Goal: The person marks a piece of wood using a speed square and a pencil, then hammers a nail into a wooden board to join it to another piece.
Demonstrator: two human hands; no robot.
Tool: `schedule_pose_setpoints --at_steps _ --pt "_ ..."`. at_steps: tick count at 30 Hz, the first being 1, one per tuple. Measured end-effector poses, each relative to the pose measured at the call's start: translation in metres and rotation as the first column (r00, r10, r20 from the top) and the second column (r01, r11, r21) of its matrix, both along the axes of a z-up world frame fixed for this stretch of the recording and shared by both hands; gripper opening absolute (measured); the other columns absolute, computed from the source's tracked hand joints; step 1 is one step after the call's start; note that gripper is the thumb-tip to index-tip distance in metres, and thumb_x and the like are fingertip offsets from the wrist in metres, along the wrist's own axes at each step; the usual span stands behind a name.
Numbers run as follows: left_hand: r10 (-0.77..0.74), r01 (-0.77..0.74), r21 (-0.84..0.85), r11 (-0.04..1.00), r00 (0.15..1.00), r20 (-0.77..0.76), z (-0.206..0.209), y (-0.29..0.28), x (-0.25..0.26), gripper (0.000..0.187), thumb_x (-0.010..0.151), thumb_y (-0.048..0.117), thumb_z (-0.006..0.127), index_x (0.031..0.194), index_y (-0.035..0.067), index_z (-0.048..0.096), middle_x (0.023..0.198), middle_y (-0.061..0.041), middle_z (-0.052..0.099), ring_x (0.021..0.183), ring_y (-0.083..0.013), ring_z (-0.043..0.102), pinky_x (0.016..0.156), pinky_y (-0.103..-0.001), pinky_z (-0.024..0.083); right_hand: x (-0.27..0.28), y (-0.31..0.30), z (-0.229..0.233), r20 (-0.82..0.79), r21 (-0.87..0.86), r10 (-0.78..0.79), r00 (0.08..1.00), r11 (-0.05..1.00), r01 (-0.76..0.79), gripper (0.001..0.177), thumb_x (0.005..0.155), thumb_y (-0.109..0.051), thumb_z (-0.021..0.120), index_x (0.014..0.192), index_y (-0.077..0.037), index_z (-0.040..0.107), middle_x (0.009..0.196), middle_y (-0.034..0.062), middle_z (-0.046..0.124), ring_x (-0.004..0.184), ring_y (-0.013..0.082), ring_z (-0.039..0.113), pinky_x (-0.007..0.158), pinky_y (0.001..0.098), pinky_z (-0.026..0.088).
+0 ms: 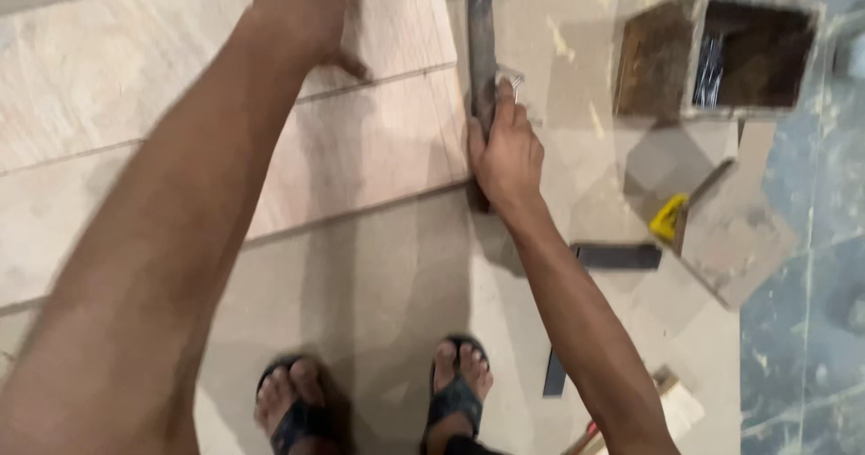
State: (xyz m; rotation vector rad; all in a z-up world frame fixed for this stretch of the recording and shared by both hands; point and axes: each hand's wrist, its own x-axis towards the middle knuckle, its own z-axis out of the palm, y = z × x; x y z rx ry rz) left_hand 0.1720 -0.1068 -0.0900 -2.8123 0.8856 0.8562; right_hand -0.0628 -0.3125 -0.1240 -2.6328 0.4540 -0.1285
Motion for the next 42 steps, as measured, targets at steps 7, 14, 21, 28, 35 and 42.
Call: schedule_pose_setpoints --at_steps 7,14,21,28,35,42 --pt "0.089 -0.091 -0.083 0.992 0.996 -0.023 -0.002 0.022 -0.014 0.152 0.053 0.062 0.092 0.169 0.023 0.002 0.171 -0.021 -0.004 0.157 -0.0417 -0.004 0.118 -0.078 0.011 0.011 -0.084 0.013 -0.013 -0.143 0.000 1.000 0.990 -0.001 0.034 0.103 -0.018 0.069 0.127 0.005 0.061 0.113 0.0271 0.061 0.104 0.0456 0.061 0.093 0.0552 0.050" --pt "0.109 -0.109 -0.079 0.991 0.994 -0.008 0.000 0.022 -0.016 0.152 0.045 0.066 0.092 0.166 0.027 0.008 0.170 -0.016 -0.005 0.156 -0.0369 -0.007 0.117 -0.075 0.008 0.038 -0.086 0.006 0.186 -0.007 0.001 0.983 1.000 0.000 0.030 0.100 -0.005 0.066 0.128 0.003 0.063 0.107 0.0181 0.060 0.084 0.0280 0.064 0.069 0.0394 0.056" --pt "0.098 -0.098 -0.073 0.993 0.995 -0.008 0.004 0.024 -0.014 0.154 0.044 0.068 0.092 0.166 0.026 0.009 0.168 -0.020 0.002 0.155 -0.0389 -0.001 0.117 -0.076 0.010 0.049 0.010 -0.013 0.145 0.461 -0.011 0.989 0.885 -0.058 0.038 0.091 0.000 0.079 0.127 0.004 0.069 0.097 0.0074 0.065 0.075 0.0107 0.060 0.066 0.0248 0.051" --pt "0.093 -0.094 -0.114 0.989 0.996 -0.016 0.009 0.032 -0.018 0.156 0.044 0.066 0.093 0.165 0.026 0.004 0.167 -0.021 0.000 0.153 -0.0402 -0.001 0.114 -0.077 0.008 0.051 0.022 -0.005 0.127 0.498 -0.048 0.991 0.867 -0.022 0.035 0.091 -0.001 0.078 0.125 0.000 0.070 0.099 0.0050 0.066 0.076 0.0096 0.059 0.068 0.0240 0.052" --pt "0.117 -0.119 -0.037 0.992 0.992 -0.049 0.012 0.057 -0.028 0.154 0.047 0.066 0.091 0.169 0.028 0.004 0.170 -0.020 0.009 0.158 -0.0395 0.004 0.121 -0.076 0.012 0.045 0.041 -0.007 0.127 0.545 0.004 0.992 0.835 -0.072 0.032 0.092 -0.002 0.077 0.123 0.000 0.069 0.103 0.0065 0.065 0.080 0.0103 0.061 0.069 0.0242 0.053" --pt "0.092 -0.091 -0.052 0.994 0.995 0.025 0.002 0.072 -0.038 0.154 0.045 0.067 0.092 0.165 0.026 0.006 0.170 -0.021 0.000 0.157 -0.0377 -0.003 0.117 -0.075 0.012 0.038 0.051 -0.012 0.150 0.549 0.024 0.988 0.829 -0.104 0.030 0.089 -0.001 0.076 0.119 -0.001 0.070 0.101 0.0081 0.065 0.076 0.0127 0.061 0.069 0.0267 0.053"
